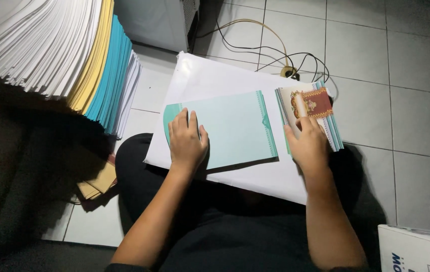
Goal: The person inserts a decorative cover sheet into a light blue book cover, smooths it down, and repeats this process for multiple books. The person handles each book individually, placing the cover inside and pressing it flat.
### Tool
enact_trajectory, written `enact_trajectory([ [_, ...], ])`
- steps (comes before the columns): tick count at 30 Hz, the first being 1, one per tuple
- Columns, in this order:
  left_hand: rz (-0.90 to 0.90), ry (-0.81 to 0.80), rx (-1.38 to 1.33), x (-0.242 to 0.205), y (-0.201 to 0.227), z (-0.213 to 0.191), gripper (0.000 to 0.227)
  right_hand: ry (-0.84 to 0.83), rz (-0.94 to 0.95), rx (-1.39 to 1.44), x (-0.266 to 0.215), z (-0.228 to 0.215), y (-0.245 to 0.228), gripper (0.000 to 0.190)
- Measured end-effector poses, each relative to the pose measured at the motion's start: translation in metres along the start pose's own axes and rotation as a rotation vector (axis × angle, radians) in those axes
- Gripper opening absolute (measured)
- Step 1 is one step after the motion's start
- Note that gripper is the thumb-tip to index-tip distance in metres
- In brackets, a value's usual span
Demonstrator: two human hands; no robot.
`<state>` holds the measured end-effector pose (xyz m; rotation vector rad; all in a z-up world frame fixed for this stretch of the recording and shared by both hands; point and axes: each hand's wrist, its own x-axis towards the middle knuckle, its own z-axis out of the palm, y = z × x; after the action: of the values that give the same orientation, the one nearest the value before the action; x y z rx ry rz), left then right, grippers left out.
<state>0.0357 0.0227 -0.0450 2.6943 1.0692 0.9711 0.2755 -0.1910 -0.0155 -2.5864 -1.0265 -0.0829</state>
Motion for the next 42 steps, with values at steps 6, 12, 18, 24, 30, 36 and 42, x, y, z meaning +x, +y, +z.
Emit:
enact_trajectory([
  [6, -0.013, 0.056, -0.167, -0.010, -0.014, 0.012, 0.023, -0.036, 0.134, -0.039, 0.009, -0.035, 0.004, 0.028],
  [12, 0.137, 0.126, -0.190, -0.007, -0.007, -0.019, 0.026, 0.297, -0.139, 0.179, -0.015, -0.074, -0.052, 0.032],
  [18, -0.178, -0.184, -1.067, -0.015, 0.007, -0.057, 0.036, -0.204, -0.037, 1.132, -0.045, -0.063, -0.151, 0.025],
  [24, -0.419, -0.248, -1.372, -0.037, -0.004, -0.061, 0.040, -0.160, 0.037, 1.339, -0.052, -0.013, -0.159, 0.038],
  [30, -0.296, -0.251, -1.169, -0.037, -0.007, -0.045, 0.041, -0.545, -0.130, 0.990, -0.057, -0.006, -0.164, 0.063],
  [36, -0.333, -0.222, -1.084, -0.022, 0.003, -0.062, 0.046, -0.595, -0.173, 0.929, -0.058, -0.040, -0.168, 0.113],
  [42, -0.499, -0.254, -0.874, 0.015, 0.003, -0.098, 0.038, -0.395, -0.009, 0.572, -0.028, -0.084, -0.143, 0.075],
])
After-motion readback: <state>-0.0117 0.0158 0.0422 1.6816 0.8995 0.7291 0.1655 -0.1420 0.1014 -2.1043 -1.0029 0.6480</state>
